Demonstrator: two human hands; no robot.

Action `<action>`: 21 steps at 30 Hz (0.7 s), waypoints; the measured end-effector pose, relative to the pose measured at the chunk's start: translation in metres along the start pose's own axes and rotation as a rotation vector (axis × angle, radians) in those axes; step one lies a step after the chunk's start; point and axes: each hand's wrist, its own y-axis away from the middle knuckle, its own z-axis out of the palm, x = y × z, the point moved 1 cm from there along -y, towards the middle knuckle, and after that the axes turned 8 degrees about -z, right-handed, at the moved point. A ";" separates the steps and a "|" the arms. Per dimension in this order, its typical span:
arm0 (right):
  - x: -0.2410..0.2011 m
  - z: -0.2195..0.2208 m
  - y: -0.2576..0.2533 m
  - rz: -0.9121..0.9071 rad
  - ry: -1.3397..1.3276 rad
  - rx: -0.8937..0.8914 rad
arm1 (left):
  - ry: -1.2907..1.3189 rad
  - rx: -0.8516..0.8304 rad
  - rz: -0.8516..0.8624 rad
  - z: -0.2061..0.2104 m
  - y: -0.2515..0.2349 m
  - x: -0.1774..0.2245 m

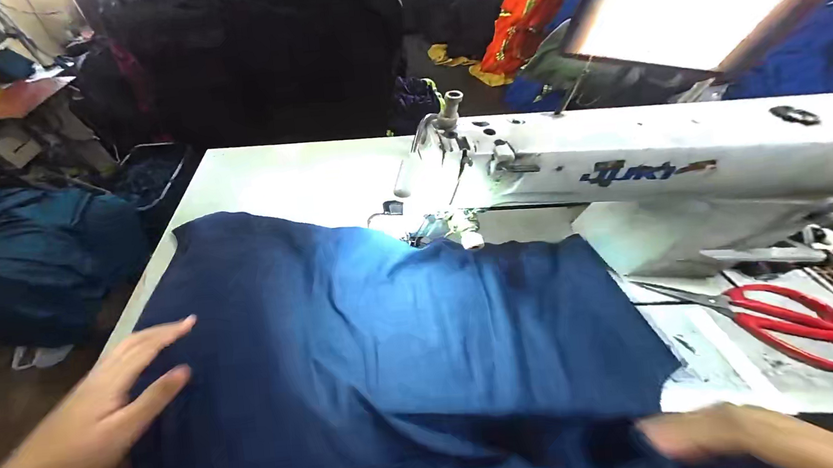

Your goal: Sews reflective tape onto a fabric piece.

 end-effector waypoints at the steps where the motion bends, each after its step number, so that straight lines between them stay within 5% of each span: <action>1: 0.014 0.017 -0.024 0.039 0.026 0.108 | -0.093 0.065 -0.026 0.033 -0.023 -0.009; 5: 0.083 0.080 -0.066 0.299 0.442 0.482 | -0.375 0.225 -0.079 0.106 -0.056 -0.021; 11: 0.067 0.094 -0.030 0.430 0.388 0.319 | -0.381 0.170 -0.091 0.099 -0.010 -0.034; 21: 0.110 0.090 -0.086 0.446 0.635 0.484 | -0.438 0.306 -0.074 0.115 -0.063 -0.026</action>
